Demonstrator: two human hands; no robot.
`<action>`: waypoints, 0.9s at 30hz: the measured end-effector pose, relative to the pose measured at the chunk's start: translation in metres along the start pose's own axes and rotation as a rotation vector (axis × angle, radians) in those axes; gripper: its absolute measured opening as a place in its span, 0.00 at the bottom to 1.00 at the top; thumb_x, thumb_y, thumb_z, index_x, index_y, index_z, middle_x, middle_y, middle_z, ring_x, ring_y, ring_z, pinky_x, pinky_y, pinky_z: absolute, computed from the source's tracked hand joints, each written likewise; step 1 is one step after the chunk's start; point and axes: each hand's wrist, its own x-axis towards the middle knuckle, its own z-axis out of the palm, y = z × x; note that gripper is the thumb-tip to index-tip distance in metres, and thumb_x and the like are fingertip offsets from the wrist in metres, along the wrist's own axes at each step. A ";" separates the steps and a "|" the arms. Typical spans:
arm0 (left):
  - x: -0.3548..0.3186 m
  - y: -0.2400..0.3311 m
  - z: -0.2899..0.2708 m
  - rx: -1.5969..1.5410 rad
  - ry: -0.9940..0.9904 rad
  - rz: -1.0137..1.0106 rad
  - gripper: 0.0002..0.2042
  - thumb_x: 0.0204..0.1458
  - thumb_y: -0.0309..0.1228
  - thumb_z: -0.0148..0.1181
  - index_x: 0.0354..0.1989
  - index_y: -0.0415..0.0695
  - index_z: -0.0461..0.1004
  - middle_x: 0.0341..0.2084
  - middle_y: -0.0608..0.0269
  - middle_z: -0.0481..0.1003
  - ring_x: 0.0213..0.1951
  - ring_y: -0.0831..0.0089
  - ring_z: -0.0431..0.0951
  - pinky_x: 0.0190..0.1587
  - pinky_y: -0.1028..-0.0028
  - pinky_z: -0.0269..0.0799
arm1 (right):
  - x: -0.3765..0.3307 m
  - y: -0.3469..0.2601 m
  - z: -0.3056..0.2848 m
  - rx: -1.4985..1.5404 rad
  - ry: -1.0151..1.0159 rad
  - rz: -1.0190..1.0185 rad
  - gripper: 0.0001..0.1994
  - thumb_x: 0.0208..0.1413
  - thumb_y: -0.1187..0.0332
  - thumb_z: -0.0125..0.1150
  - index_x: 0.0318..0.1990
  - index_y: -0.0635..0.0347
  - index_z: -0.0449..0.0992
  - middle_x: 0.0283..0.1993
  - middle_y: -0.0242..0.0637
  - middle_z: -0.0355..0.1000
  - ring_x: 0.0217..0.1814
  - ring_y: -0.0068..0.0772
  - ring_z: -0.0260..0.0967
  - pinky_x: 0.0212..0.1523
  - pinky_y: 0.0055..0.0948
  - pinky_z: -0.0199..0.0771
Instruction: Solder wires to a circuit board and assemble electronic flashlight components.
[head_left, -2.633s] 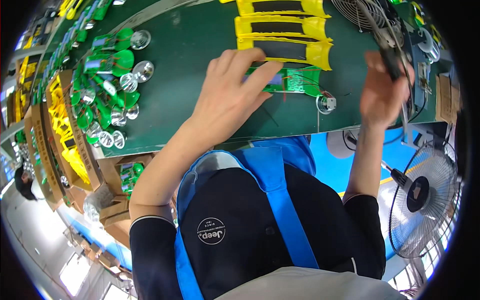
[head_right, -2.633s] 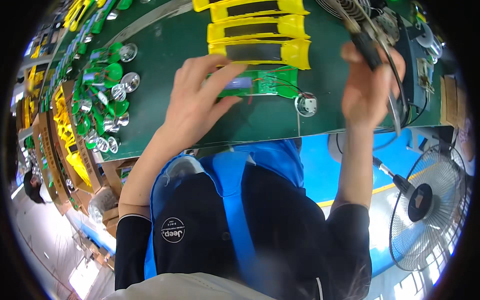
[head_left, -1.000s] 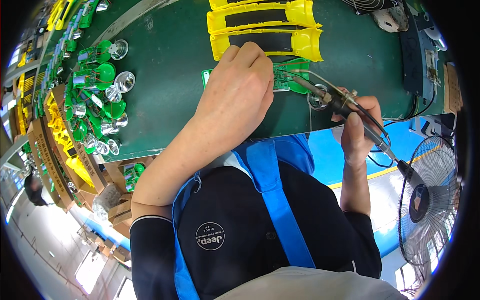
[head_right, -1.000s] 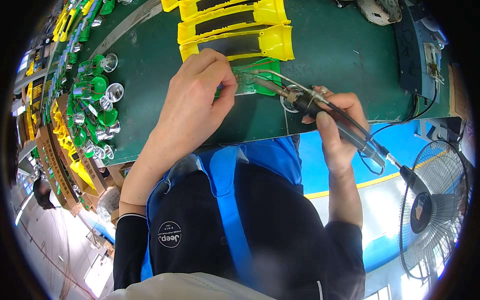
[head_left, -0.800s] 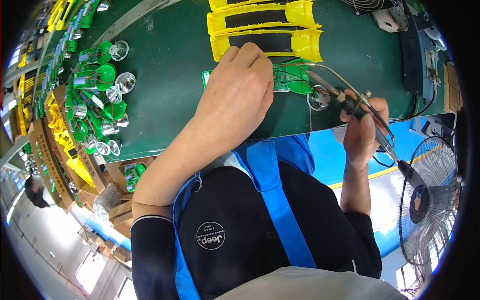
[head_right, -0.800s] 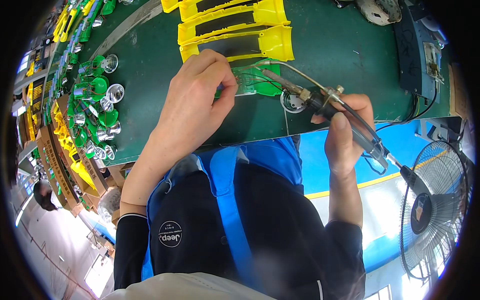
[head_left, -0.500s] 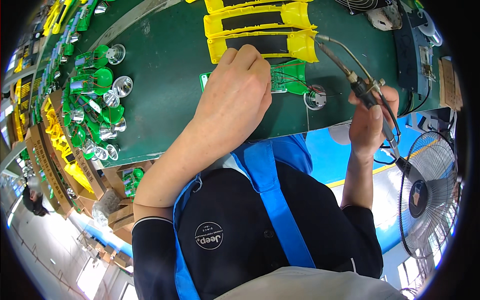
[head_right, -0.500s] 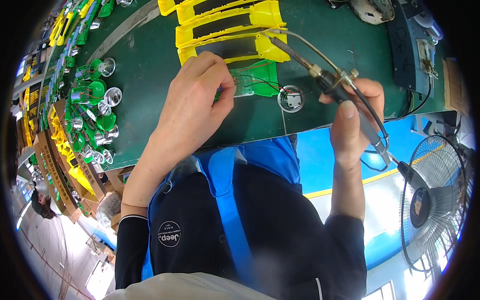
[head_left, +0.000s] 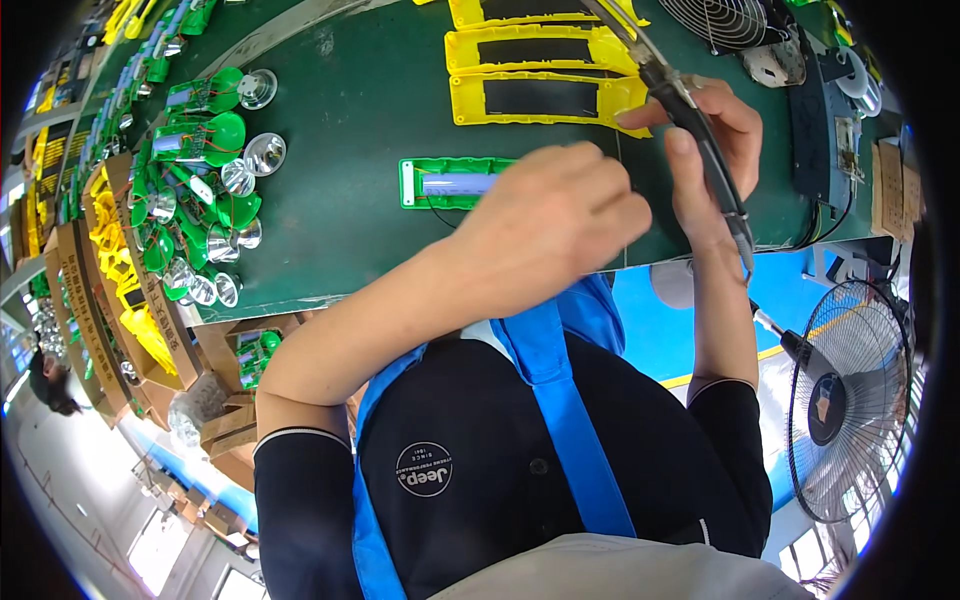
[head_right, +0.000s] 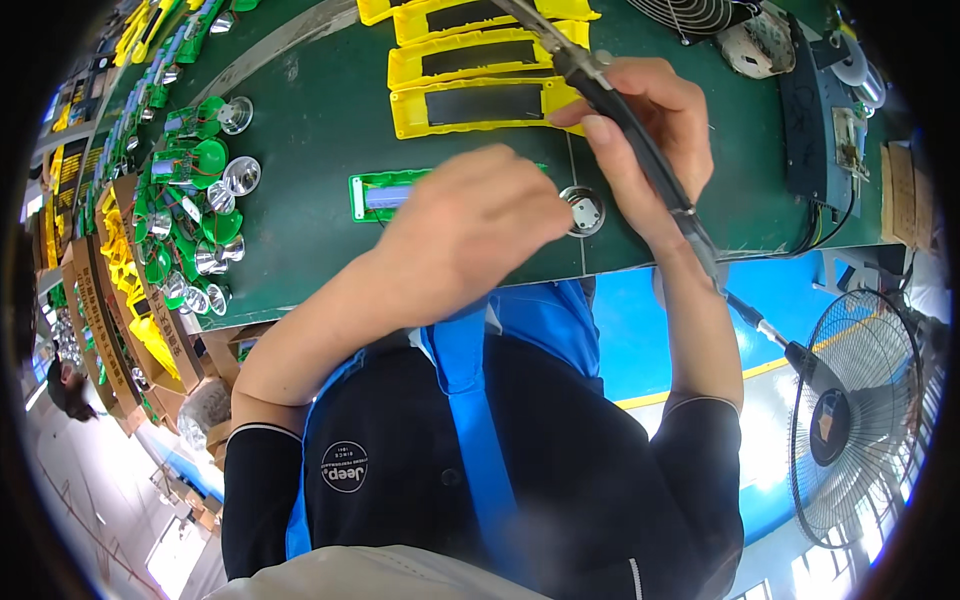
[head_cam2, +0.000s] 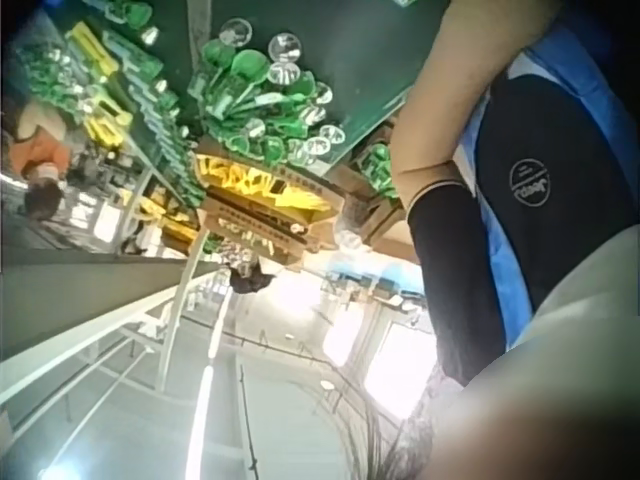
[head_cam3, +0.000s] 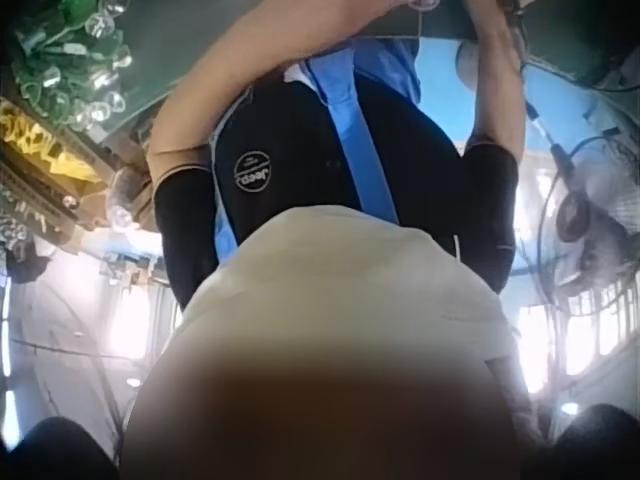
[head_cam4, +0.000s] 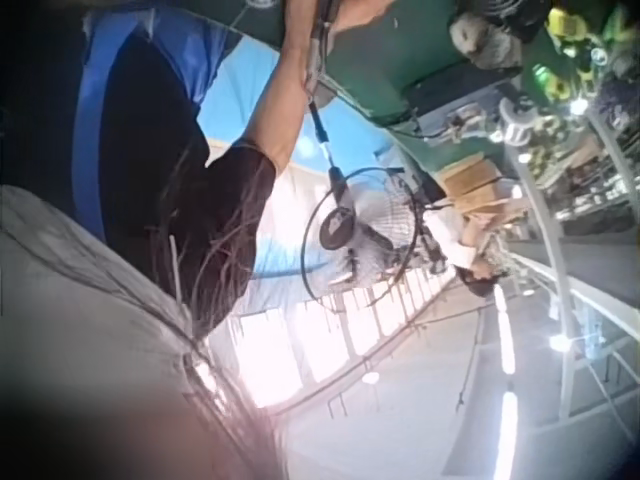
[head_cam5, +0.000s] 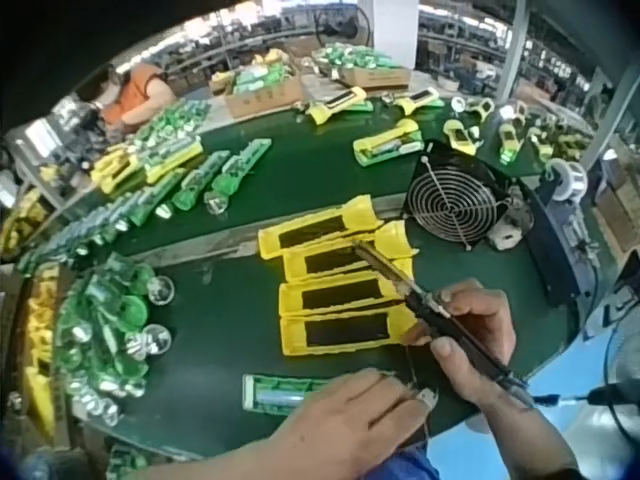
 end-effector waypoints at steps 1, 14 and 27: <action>-0.002 -0.001 -0.004 0.001 -0.002 0.000 0.12 0.36 0.23 0.63 0.32 0.41 0.72 0.30 0.62 0.72 0.29 0.71 0.71 0.27 0.75 0.65 | 0.001 0.002 0.005 0.070 -0.020 0.026 0.16 0.55 0.69 0.56 0.48 0.61 0.60 0.34 0.46 0.74 0.41 0.35 0.68 0.49 0.34 0.64; -0.013 -0.049 -0.039 -0.273 0.068 -0.612 0.02 0.44 0.22 0.58 0.27 0.38 0.73 0.23 0.64 0.70 0.27 0.74 0.69 0.30 0.76 0.64 | -0.024 -0.021 -0.011 -0.048 0.095 0.320 0.15 0.54 0.64 0.57 0.41 0.65 0.63 0.30 0.44 0.70 0.33 0.29 0.67 0.39 0.28 0.69; 0.002 -0.071 -0.037 0.137 -0.194 -0.228 0.04 0.44 0.25 0.58 0.26 0.44 0.69 0.32 0.64 0.65 0.39 0.64 0.66 0.40 0.67 0.59 | 0.003 -0.012 -0.029 0.203 -0.080 0.847 0.13 0.52 0.63 0.55 0.34 0.65 0.66 0.20 0.35 0.67 0.18 0.20 0.62 0.20 0.16 0.61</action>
